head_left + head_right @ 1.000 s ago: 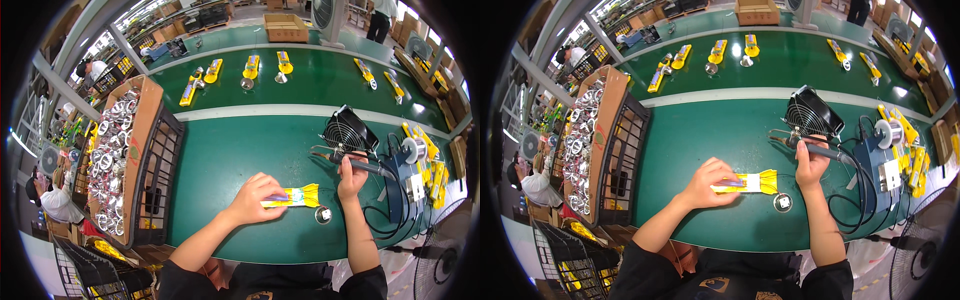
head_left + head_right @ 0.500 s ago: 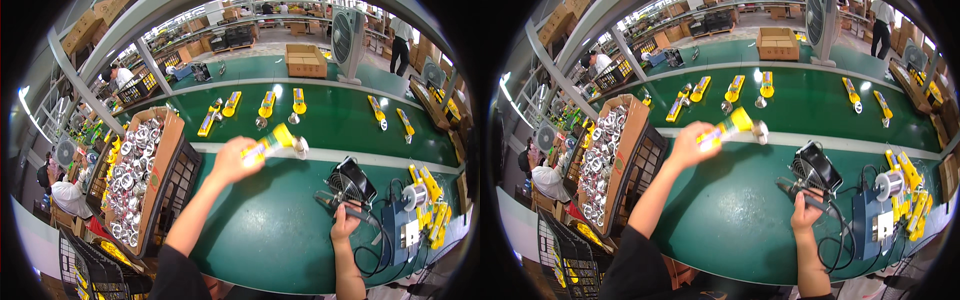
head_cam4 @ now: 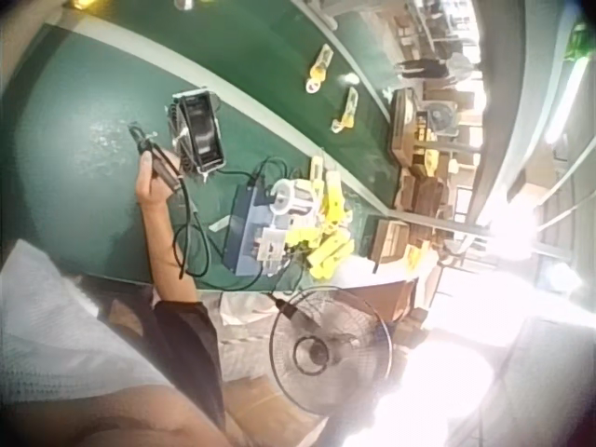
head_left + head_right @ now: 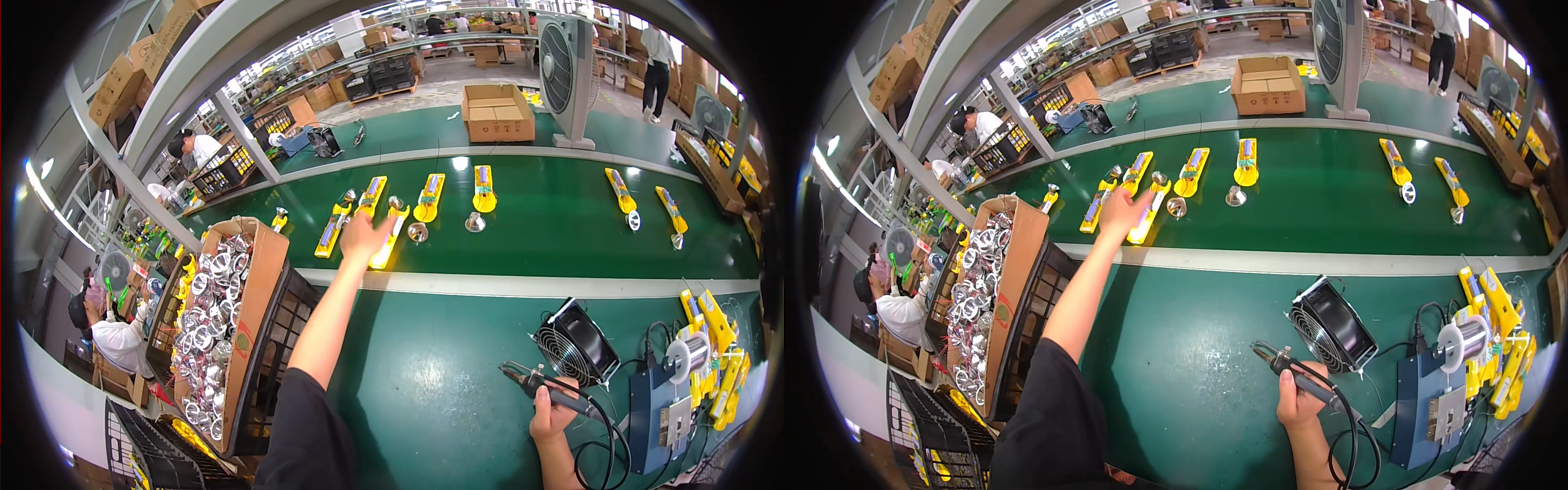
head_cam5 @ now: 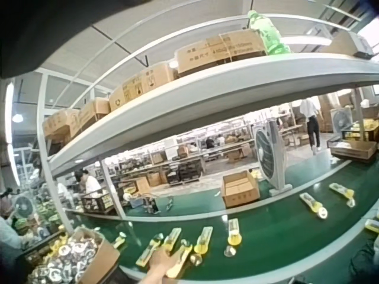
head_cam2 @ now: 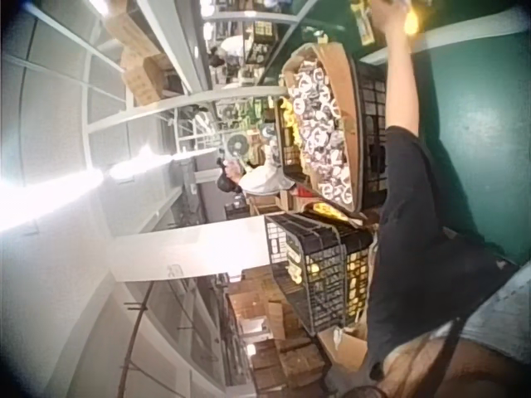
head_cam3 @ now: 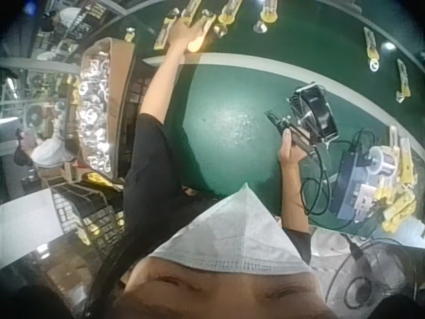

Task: The person repeatedly takes flashlight casings from a conveyor belt, solders wires to their circuit boards using a soldering iron, and places the flashlight parts back onto the conveyor belt.

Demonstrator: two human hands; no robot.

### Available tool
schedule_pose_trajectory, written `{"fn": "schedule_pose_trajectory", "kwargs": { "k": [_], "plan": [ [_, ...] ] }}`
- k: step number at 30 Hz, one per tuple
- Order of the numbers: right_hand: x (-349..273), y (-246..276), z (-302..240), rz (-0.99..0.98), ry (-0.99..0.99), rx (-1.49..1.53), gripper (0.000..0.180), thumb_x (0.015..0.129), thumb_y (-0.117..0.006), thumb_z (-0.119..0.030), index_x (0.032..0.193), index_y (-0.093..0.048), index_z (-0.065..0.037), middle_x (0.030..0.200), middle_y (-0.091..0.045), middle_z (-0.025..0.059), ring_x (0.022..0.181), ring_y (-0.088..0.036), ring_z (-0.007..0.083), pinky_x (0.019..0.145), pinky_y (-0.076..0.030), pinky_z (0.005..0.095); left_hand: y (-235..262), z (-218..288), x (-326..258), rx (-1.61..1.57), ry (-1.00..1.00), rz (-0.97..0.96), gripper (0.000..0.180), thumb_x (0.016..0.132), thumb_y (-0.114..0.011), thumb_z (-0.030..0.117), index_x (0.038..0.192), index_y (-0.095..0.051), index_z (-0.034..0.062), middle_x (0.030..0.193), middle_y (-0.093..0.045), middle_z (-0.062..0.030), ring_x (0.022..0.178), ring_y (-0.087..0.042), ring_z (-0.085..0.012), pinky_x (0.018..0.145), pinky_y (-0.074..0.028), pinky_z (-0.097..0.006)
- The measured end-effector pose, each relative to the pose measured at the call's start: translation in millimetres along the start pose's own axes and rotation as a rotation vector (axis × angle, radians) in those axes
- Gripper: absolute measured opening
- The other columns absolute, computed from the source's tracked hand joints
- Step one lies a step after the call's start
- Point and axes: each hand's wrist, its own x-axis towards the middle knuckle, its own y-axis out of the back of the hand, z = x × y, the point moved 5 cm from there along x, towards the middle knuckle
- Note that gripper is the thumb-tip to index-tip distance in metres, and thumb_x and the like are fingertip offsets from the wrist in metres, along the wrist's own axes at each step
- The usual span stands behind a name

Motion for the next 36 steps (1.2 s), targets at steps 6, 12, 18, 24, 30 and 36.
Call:
{"fn": "schedule_pose_trajectory", "kwargs": {
  "k": [6,12,18,24,30,36],
  "plan": [
    [4,-4,-17,0.059,0.143,-0.044,0.014,0.066,-0.056,-0.004,0.077,-0.052,0.004,0.073,-0.054,0.0127,0.058,-0.051,0.0179,0.052,-0.041,0.0267,-4,-18,91,0.159,-0.181,0.366,0.039,0.066,-0.062,0.032,0.084,-0.054,-0.0021,0.084,-0.056,-0.0202,0.081,-0.054,-0.0345,0.072,-0.043,-0.043],
    [-2,0,-9,0.012,0.055,-0.152,0.017,0.064,-0.06,-0.01,0.075,-0.053,0.001,0.068,-0.054,0.0096,0.053,-0.051,0.0165,0.049,-0.041,0.0245,-32,-35,118,0.351,0.154,-0.105,0.054,0.06,-0.07,0.031,0.098,-0.051,-0.0027,0.101,-0.055,-0.0175,0.094,-0.054,-0.0294,0.079,-0.045,-0.037],
    [4,-2,-16,0.031,0.106,-0.132,0.016,0.066,-0.059,-0.009,0.077,-0.052,0.002,0.071,-0.055,0.0104,0.055,-0.051,0.0169,0.052,-0.041,0.0254,-11,-22,117,0.29,0.06,-0.056,0.089,0.057,-0.073,0.025,0.122,-0.021,-0.0046,0.096,-0.056,-0.0201,0.09,-0.055,-0.0311,0.076,-0.045,-0.036],
    [0,-4,-13,0.086,0.156,0.004,0.011,0.07,-0.057,-0.003,0.076,-0.053,0.005,0.077,-0.053,0.0124,0.061,-0.049,0.0134,0.053,-0.039,0.0234,31,35,43,-0.056,-0.574,-0.1,0.057,0.053,-0.066,0.008,0.105,-0.044,0.0081,0.089,-0.057,-0.0167,0.086,-0.053,-0.0348,0.073,-0.043,-0.038],
    [3,-1,-10,0.148,0.111,0.167,0.01,0.073,-0.057,-0.002,0.073,-0.049,0.003,0.082,-0.052,0.0136,0.063,-0.049,0.011,0.052,-0.038,0.0199,52,81,-99,0.021,-1.097,-0.481,0.04,0.059,-0.06,-0.004,0.096,-0.051,0.0084,0.093,-0.052,-0.0102,0.094,-0.048,-0.03,0.085,-0.035,-0.038],
    [16,10,-37,0.195,0.247,0.044,0.011,0.076,-0.057,-0.007,0.079,-0.052,0.003,0.077,-0.051,0.0041,0.058,-0.043,0.005,0.05,-0.035,0.0177,44,92,-245,0.158,-1.569,-0.876,0.038,0.06,-0.056,-0.008,0.094,-0.05,0.0094,0.104,-0.05,-0.0073,0.115,-0.035,-0.0301,0.097,-0.018,-0.055]
  ]
}}
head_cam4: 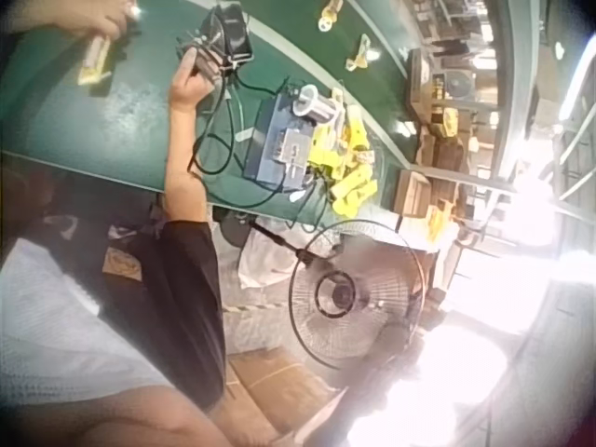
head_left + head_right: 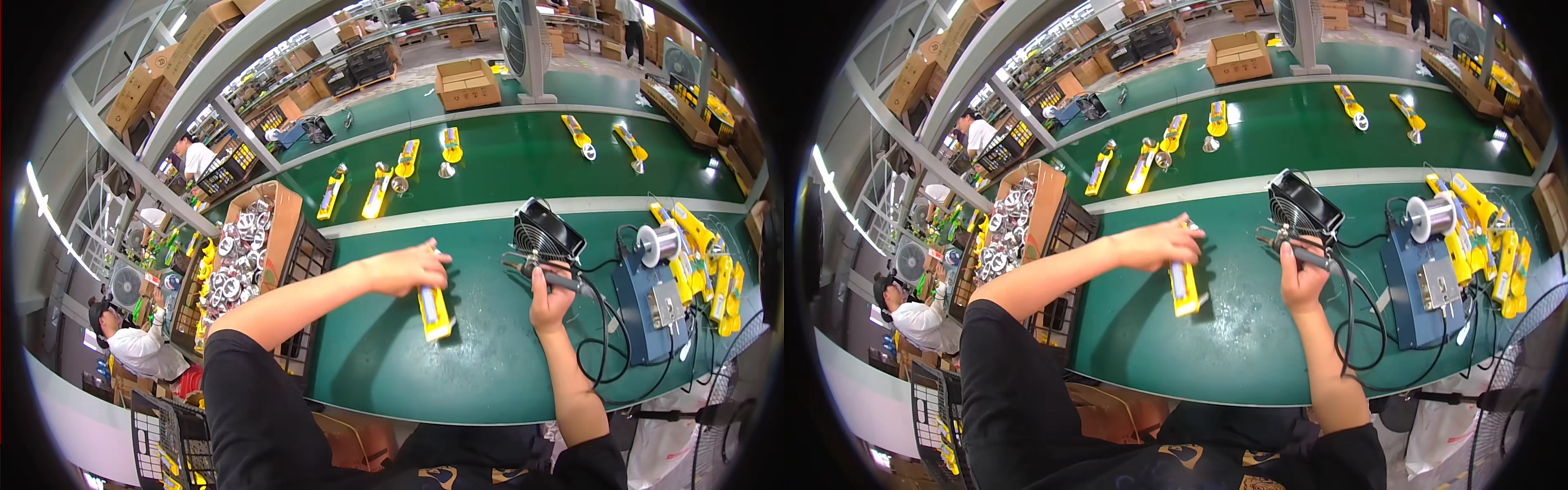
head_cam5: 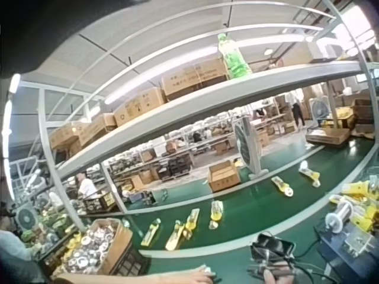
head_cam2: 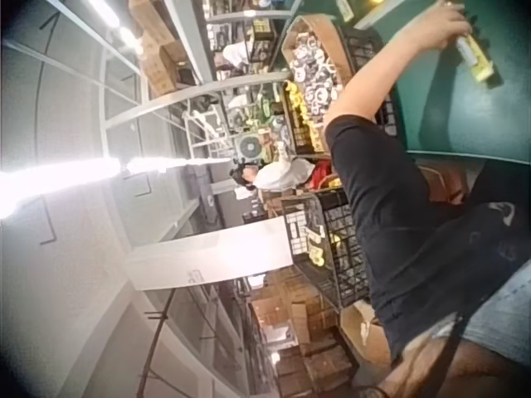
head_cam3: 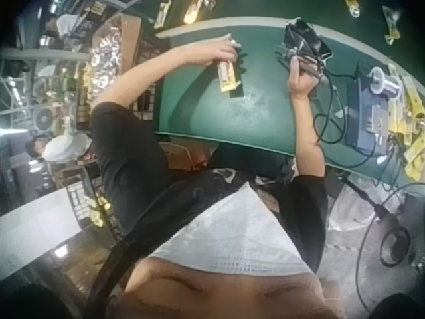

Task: The person repeatedly takes flashlight casings from a conveyor belt, solders wires to their circuit boards using a soldering iron, and places the flashlight parts back onto the conveyor belt.

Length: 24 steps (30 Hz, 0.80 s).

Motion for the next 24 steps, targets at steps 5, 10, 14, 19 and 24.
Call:
{"fn": "schedule_pose_trajectory", "kwargs": {
  "k": [5,10,14,19,24],
  "plan": [
    [-2,-2,-3,-0.012,0.025,-0.022,0.01,0.076,-0.056,-0.007,0.079,-0.053,0.001,0.072,-0.053,0.0027,0.059,-0.045,0.0057,0.051,-0.036,0.0183,-25,57,13,0.213,-0.128,-0.092,0.027,0.072,-0.05,0.01,0.099,-0.048,0.0137,0.128,-0.033,-0.0089,0.124,-0.021,-0.0307,0.101,-0.021,-0.043],
    [-6,-2,5,-0.018,-0.129,0.057,0.009,0.076,-0.056,-0.008,0.079,-0.053,0.0,0.067,-0.053,0.0004,0.054,-0.042,0.0037,0.049,-0.034,0.0172,-15,77,7,0.371,0.217,0.111,0.048,0.07,-0.053,0.007,0.115,-0.04,0.0139,0.125,-0.033,-0.0136,0.119,-0.027,-0.032,0.1,-0.024,-0.04],
    [-4,1,7,0.041,-0.143,0.076,0.01,0.075,-0.057,-0.008,0.079,-0.053,0.0,0.066,-0.053,0.0002,0.051,-0.04,0.0038,0.047,-0.033,0.0173,-47,68,-27,-0.313,1.111,0.652,0.07,0.069,-0.062,0.025,0.12,-0.024,-0.0043,0.109,-0.041,-0.0229,0.099,-0.046,-0.0295,0.079,-0.042,-0.034],
    [1,5,2,0.085,-0.103,0.151,0.01,0.076,-0.055,-0.007,0.081,-0.05,0.0,0.064,-0.05,0.0006,0.05,-0.041,0.0039,0.045,-0.032,0.0169,-52,80,-7,-0.402,0.897,0.554,0.063,0.063,-0.065,0.021,0.116,-0.036,0.0018,0.109,-0.043,-0.0168,0.098,-0.046,-0.0292,0.084,-0.039,-0.034],
    [13,8,-13,0.129,-0.221,0.328,0.009,0.08,-0.05,-0.006,0.083,-0.044,-0.001,0.063,-0.046,0.0013,0.047,-0.041,0.0045,0.042,-0.033,0.0169,-44,73,2,-0.494,0.58,0.416,0.055,0.063,-0.063,0.014,0.114,-0.043,0.0071,0.105,-0.048,-0.0134,0.098,-0.046,-0.0285,0.086,-0.038,-0.033]
  ]
}}
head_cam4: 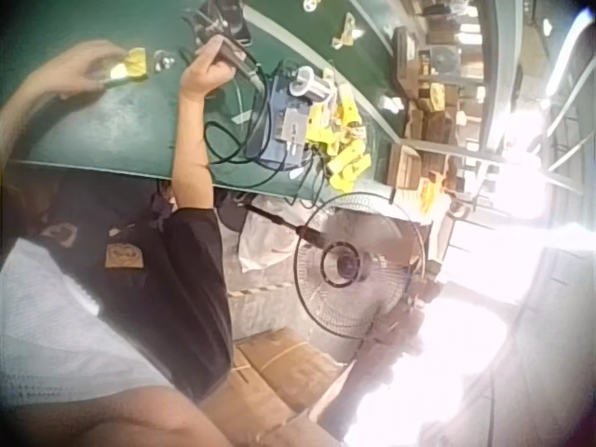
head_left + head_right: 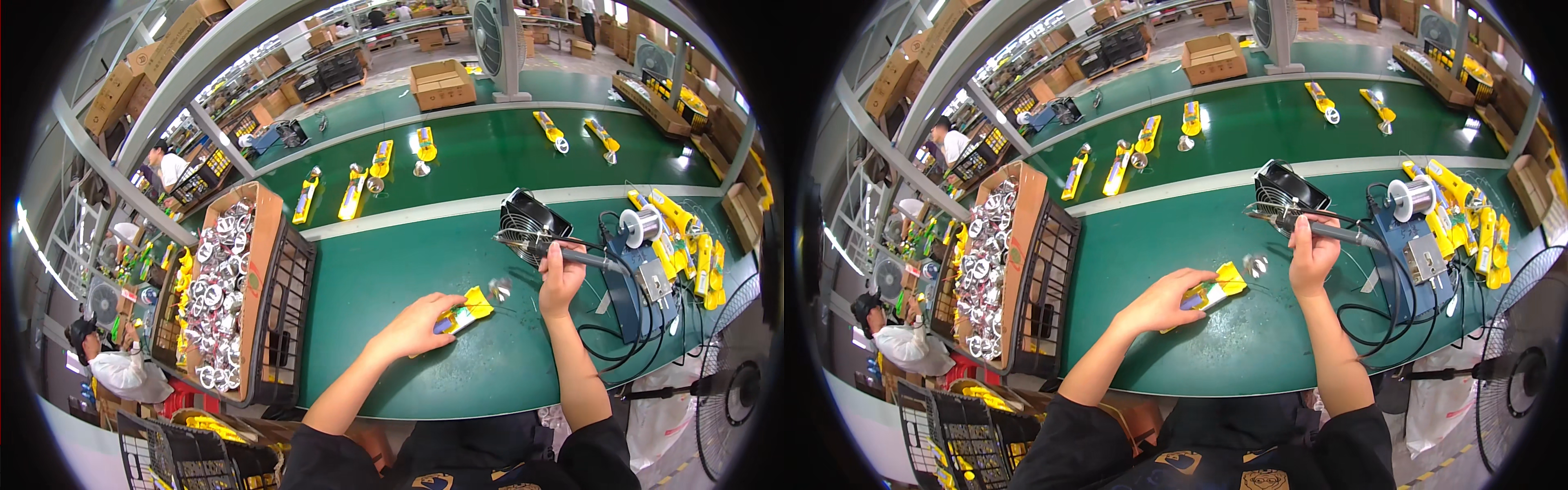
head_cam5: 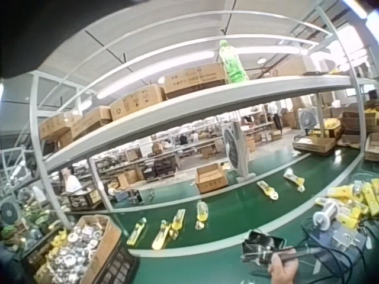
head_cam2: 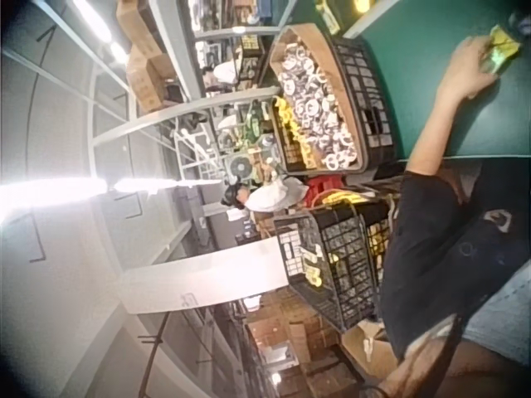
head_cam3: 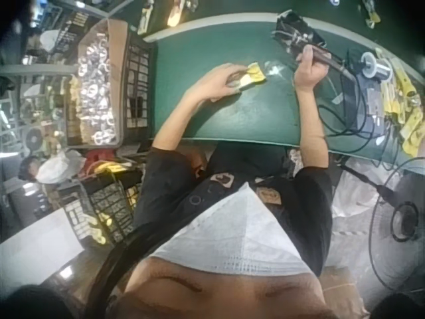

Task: The person repeatedly takes flashlight casings from a conveyor belt, solders wires to their circuit boards using a soldering iron, and places the flashlight parts back onto the conveyor belt.

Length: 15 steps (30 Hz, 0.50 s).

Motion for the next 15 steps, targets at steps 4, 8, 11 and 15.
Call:
{"fn": "schedule_pose_trajectory", "kwargs": {
  "k": [4,8,11,15],
  "plan": [
    [5,6,2,0.029,-0.136,0.072,0.011,0.081,-0.051,-0.009,0.081,-0.04,-0.004,0.061,-0.044,0.0008,0.042,-0.039,0.0045,0.036,-0.03,0.0177,0,-4,3,-0.16,-0.129,0.07,0.038,0.068,-0.061,0.013,0.105,-0.052,0.006,0.104,-0.049,-0.0118,0.096,-0.047,-0.0263,0.084,-0.038,-0.033],
    [7,6,-1,0.015,-0.16,0.117,0.012,0.082,-0.049,-0.011,0.081,-0.039,-0.005,0.057,-0.041,0.0003,0.04,-0.037,0.0047,0.035,-0.028,0.0183,1,-12,-6,-0.219,-0.225,0.14,0.02,0.074,-0.057,0.011,0.094,-0.059,0.0055,0.098,-0.052,-0.0082,0.091,-0.049,-0.0228,0.079,-0.039,-0.031],
    [6,-3,-9,0.011,-0.121,0.085,0.011,0.083,-0.047,-0.01,0.082,-0.038,-0.005,0.054,-0.04,0.0002,0.04,-0.036,0.0048,0.035,-0.028,0.0183,0,-18,-6,-0.291,-0.24,0.222,0.014,0.076,-0.056,0.01,0.088,-0.061,0.0048,0.091,-0.057,-0.0065,0.085,-0.052,-0.0215,0.076,-0.04,-0.031],
    [4,-5,-6,-0.021,-0.106,0.014,0.009,0.084,-0.045,-0.011,0.082,-0.038,-0.005,0.052,-0.039,0.0,0.039,-0.036,0.0051,0.035,-0.029,0.0191,-9,-24,-6,-0.339,-0.201,0.329,0.012,0.075,-0.056,0.011,0.084,-0.062,0.006,0.08,-0.06,-0.0061,0.079,-0.053,-0.021,0.072,-0.042,-0.031]
  ]
}}
